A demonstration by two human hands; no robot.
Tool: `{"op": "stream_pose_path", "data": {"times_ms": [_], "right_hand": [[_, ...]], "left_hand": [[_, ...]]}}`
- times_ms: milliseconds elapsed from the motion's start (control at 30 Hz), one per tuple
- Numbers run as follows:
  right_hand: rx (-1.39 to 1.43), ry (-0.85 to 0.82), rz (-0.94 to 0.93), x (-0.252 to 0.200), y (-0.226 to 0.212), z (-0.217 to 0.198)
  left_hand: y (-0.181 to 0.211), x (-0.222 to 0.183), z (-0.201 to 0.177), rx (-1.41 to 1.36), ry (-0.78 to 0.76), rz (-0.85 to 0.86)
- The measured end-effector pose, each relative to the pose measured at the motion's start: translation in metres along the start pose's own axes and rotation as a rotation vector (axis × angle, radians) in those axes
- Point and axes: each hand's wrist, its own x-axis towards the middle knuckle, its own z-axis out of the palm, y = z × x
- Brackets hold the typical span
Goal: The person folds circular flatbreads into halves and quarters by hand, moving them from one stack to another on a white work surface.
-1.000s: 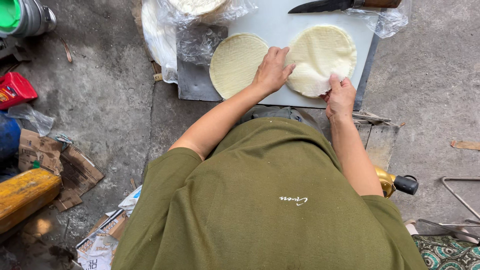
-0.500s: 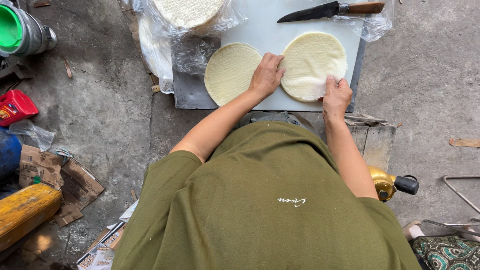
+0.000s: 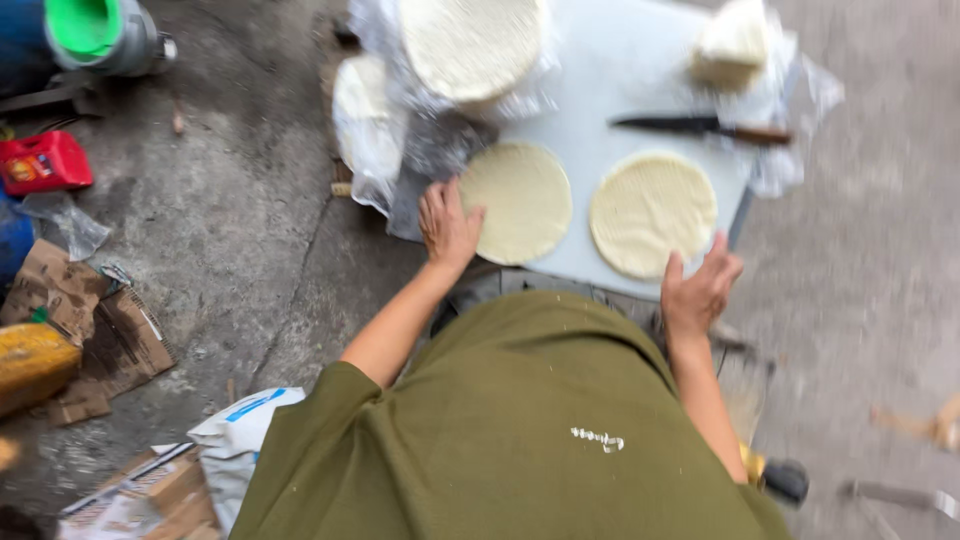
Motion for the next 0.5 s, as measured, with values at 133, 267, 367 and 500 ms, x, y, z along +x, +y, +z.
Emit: {"op": "stream_pose_path", "data": {"times_ms": [133,267,367,500], "right_hand": [[0.106,-0.198,-0.26,0.014,-0.024,0.016],[0.265,-0.476,-0.307,0.036,-0.075,0.034],[0.352,-0.566,-0.441,0.046,-0.118,0.033],[0.533,-0.668,-0.808,0.057,-0.164,0.014]], "left_hand": [[-0.002,0.001,0.011,-0.067,-0.104,-0.186],[-0.004,0.009,0.022,-0.247,-0.147,-0.327],[0.0,0.005,0.018,-0.381,-0.182,-0.297],[0.022,0.008,0.004,-0.728,-0.286,-0.37]]}}
